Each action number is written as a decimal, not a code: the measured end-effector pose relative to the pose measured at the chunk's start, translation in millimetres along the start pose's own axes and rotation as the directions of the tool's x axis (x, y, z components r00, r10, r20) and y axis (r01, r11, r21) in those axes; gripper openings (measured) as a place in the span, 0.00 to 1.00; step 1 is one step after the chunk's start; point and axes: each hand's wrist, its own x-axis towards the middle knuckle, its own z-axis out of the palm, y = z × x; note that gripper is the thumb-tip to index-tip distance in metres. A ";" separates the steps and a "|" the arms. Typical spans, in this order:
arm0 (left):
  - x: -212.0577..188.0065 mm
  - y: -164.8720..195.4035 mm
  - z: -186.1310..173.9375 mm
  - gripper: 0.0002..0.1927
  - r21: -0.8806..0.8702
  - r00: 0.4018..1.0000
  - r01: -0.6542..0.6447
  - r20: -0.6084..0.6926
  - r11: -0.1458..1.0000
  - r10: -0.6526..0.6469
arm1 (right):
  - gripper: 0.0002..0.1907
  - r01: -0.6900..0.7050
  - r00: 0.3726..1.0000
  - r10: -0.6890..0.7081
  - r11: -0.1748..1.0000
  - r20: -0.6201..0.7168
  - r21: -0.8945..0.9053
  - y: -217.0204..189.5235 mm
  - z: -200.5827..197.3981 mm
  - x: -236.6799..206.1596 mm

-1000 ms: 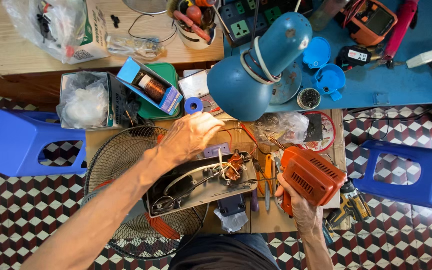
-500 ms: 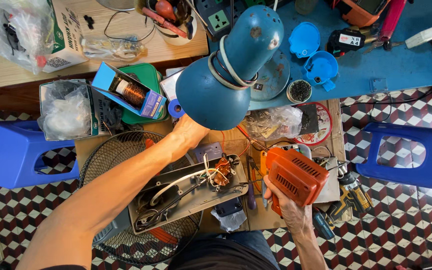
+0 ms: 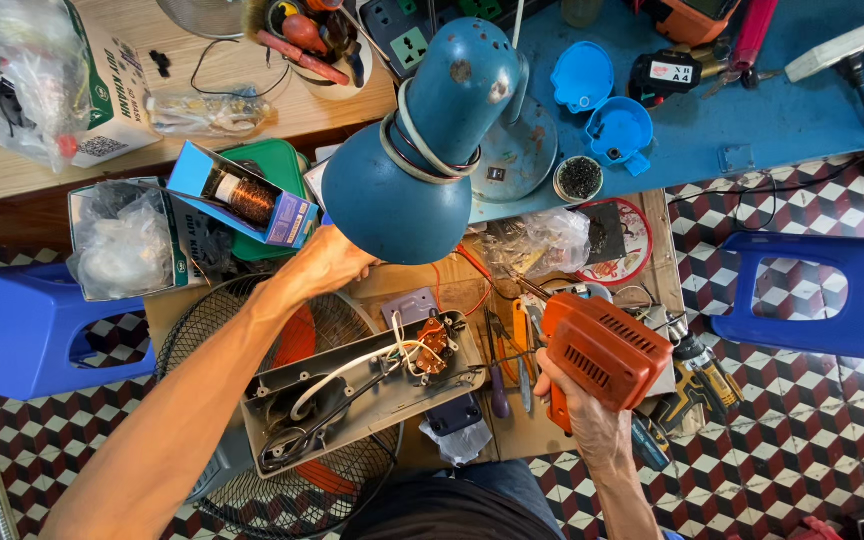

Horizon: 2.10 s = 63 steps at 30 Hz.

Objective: The person uses a heat gun to apply heat to wires and components inside a disassembled fan motor housing. They repeatedly reposition wires and apply heat to different connection points while holding the motor casing steady.

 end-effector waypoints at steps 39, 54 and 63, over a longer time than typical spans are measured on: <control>-73.2 -7.2 -6.6 0.11 0.073 0.949 -0.299 0.127 0.951 0.289 | 0.31 -0.052 0.987 -0.089 0.608 0.133 0.792 -23.2 56.8 7.5; -89.0 -25.8 -31.7 0.08 0.304 0.928 -0.335 -0.059 0.892 0.369 | 0.22 0.171 0.964 -0.265 0.658 0.013 0.733 -38.8 53.0 -42.7; -118.3 -29.0 -18.3 0.11 -0.070 0.956 -0.215 -0.220 0.974 0.195 | 0.33 0.080 0.956 -0.252 0.721 0.153 0.688 -28.0 61.8 -71.9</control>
